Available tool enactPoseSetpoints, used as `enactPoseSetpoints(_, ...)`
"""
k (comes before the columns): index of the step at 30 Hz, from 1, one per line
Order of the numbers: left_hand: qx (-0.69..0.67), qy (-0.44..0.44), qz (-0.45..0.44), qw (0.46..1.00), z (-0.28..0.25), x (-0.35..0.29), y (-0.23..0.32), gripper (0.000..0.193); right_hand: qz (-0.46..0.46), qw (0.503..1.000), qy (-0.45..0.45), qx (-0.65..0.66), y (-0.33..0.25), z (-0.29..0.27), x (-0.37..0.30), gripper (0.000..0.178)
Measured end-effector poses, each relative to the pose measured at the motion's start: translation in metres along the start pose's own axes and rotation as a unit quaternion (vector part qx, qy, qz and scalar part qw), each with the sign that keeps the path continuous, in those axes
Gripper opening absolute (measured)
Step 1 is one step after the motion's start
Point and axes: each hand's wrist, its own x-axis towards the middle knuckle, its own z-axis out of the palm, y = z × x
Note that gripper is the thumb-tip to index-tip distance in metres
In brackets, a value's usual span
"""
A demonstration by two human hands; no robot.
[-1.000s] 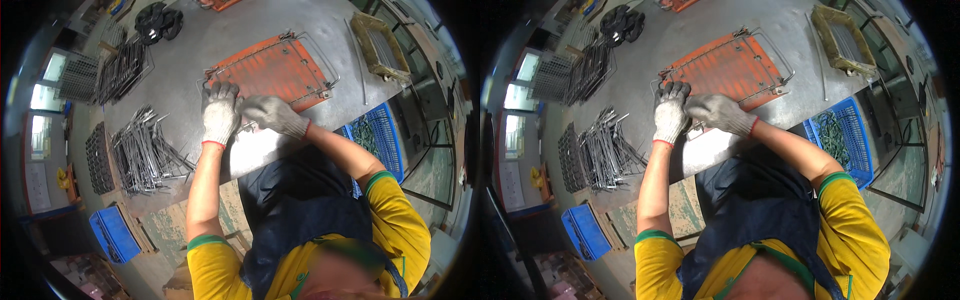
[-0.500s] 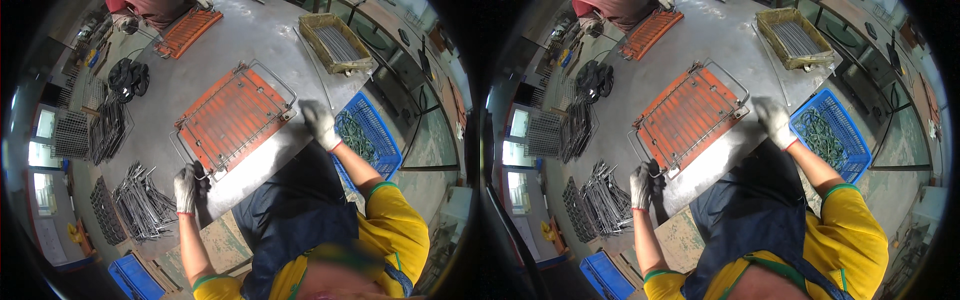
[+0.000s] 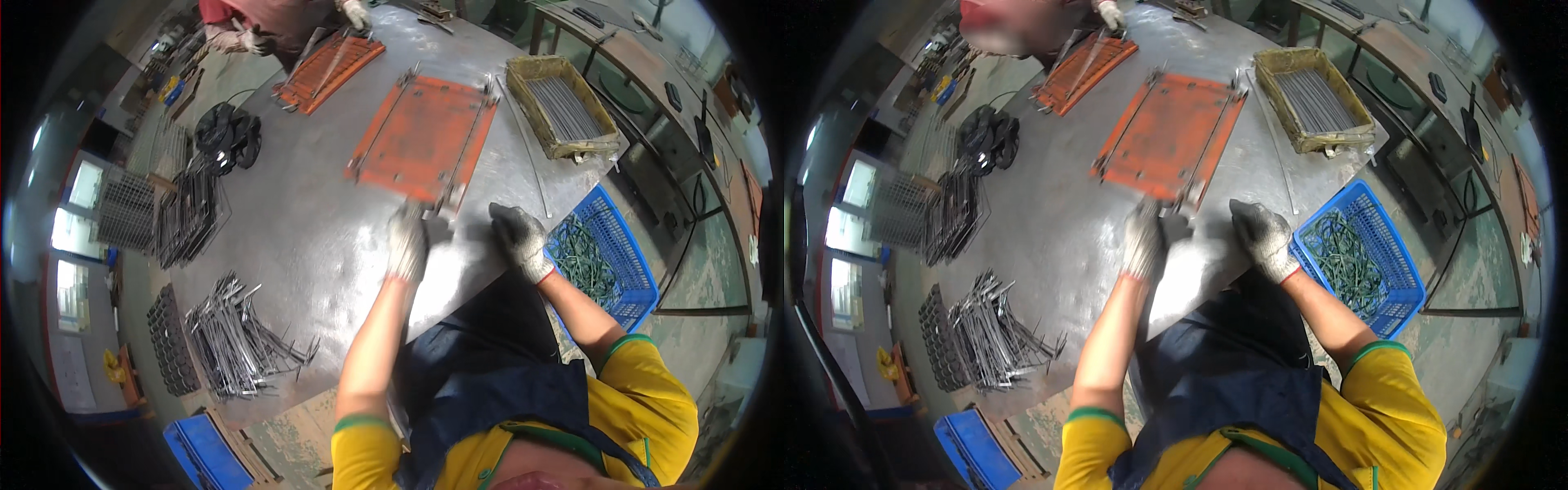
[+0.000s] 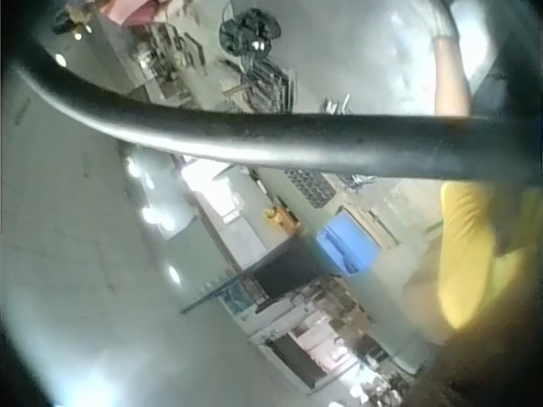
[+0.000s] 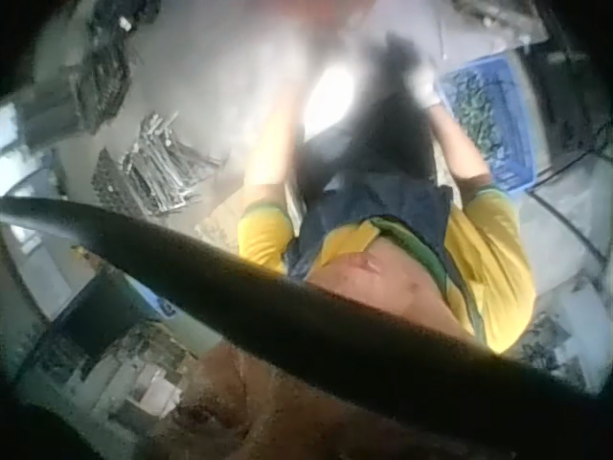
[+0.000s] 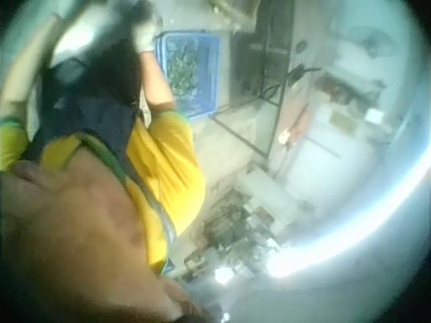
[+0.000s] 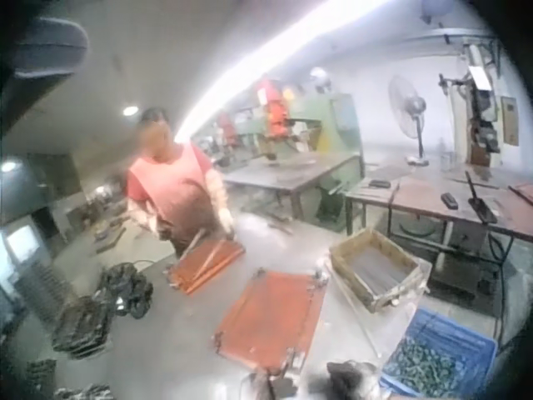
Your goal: The person assembles metal frames by inserting thin metal rods into slots on an orange jig. They repeatedly pick up rods from a container, place them into the jig, and then remove the assembled frame to place it on a pile. The process is repeated continuously throughout the video.
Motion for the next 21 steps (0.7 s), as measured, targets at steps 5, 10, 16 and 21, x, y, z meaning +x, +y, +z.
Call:
enactPoseSetpoints(5, 0.576, 0.116, 0.270, 0.763, 0.037, 0.026, 0.030, 0.044, -0.091, 0.988, 0.010, -0.124, 0.020, 0.009, 0.008, 0.025)
enactPoseSetpoints(10, 0.719, 0.197, 0.483, 0.459, -0.077, 0.001, 0.027, 0.038, 0.040, 0.987, -0.075, -0.137, -0.001, 0.013, 0.040, 0.030)
enactPoseSetpoints(16, 0.725, 0.249, 0.359, 0.532, -0.114, -0.039, 0.031, 0.025, 0.004, 0.987, -0.020, -0.161, 0.017, 0.028, 0.074, 0.032)
enactPoseSetpoints(21, 0.717, 0.262, 0.358, 0.538, -0.114, -0.041, 0.031, 0.025, 0.026, 0.988, 0.026, -0.147, 0.025, 0.032, 0.091, 0.035)
